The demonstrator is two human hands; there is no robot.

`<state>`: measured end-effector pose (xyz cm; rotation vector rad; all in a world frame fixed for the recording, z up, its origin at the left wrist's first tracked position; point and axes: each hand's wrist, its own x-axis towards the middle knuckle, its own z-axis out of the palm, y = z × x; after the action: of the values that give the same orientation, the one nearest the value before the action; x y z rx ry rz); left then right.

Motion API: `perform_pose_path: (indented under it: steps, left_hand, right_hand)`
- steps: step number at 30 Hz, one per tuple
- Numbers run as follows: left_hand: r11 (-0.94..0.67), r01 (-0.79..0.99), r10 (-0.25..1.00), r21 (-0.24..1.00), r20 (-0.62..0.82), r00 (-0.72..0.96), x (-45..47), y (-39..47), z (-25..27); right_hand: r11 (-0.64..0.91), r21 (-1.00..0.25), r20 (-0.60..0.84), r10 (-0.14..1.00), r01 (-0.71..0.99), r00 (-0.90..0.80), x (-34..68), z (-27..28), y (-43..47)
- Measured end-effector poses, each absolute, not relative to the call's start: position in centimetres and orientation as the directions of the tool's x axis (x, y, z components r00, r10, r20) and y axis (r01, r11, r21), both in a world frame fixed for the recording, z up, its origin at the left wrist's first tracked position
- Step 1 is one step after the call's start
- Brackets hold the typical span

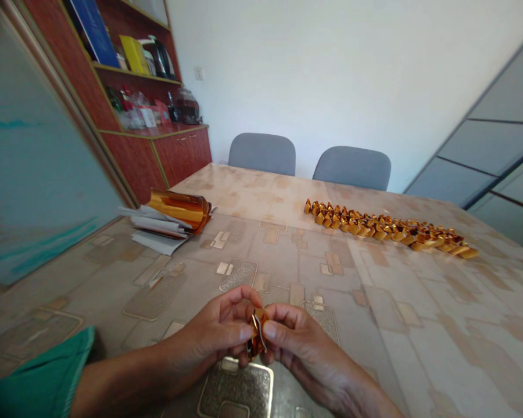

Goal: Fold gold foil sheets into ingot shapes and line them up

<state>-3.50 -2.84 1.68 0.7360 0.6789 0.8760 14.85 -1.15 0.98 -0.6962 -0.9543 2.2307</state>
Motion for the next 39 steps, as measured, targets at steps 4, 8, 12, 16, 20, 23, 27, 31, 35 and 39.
perform_pose_path:
  steps: [4,8,12,16,20,23,27,31,35,39]
  left_hand:
    - [0.498,-0.469,0.809,0.729,-0.197,0.553,-3.7,-2.8,1.4]
    - [0.56,-0.53,0.783,0.637,-0.196,0.59,-4.0,-2.7,1.4]
    - [0.588,-0.547,0.773,0.595,-0.217,0.596,-3.9,-2.7,1.3]
    - [0.608,-0.548,0.76,0.575,-0.222,0.61,-4.0,-2.6,0.9]
    - [0.574,-0.558,0.789,0.599,-0.223,0.572,-3.9,-2.4,0.5]
    - [0.557,-0.564,0.802,0.609,-0.22,0.555,-3.7,-2.4,0.4]
    - [0.521,-0.584,0.824,0.623,-0.188,0.535,-3.6,-2.4,0.4]
    - [0.517,-0.593,0.831,0.617,-0.195,0.522,-3.6,-2.5,0.5]
    - [0.55,-0.585,0.808,0.596,-0.202,0.553,-3.5,-2.6,0.6]
    - [0.574,-0.572,0.783,0.586,-0.188,0.594,-3.3,-2.7,0.7]
  right_hand:
    - [-0.572,-0.75,-0.253,0.712,-0.332,-0.655,15.3,0.6,-1.1]
    - [-0.549,-0.772,-0.26,0.732,-0.32,-0.63,15.6,0.4,-1.1]
    - [-0.515,-0.804,-0.253,0.749,-0.298,-0.613,15.4,0.7,-0.9]
    - [-0.498,-0.822,-0.242,0.744,-0.275,-0.623,15.1,1.0,-0.9]
    - [-0.494,-0.82,-0.266,0.776,-0.289,-0.572,14.8,0.8,-1.1]
    - [-0.502,-0.806,-0.266,0.781,-0.315,-0.564,14.6,0.5,-1.2]
    - [-0.471,-0.818,-0.255,0.812,-0.331,-0.525,14.3,0.4,-1.3]
    - [-0.44,-0.834,-0.248,0.838,-0.334,-0.486,14.0,0.6,-1.3]
    - [-0.427,-0.832,-0.235,0.849,-0.353,-0.472,13.8,0.7,-1.3]
    - [-0.423,-0.834,-0.235,0.853,-0.353,-0.466,13.8,0.4,-1.4]
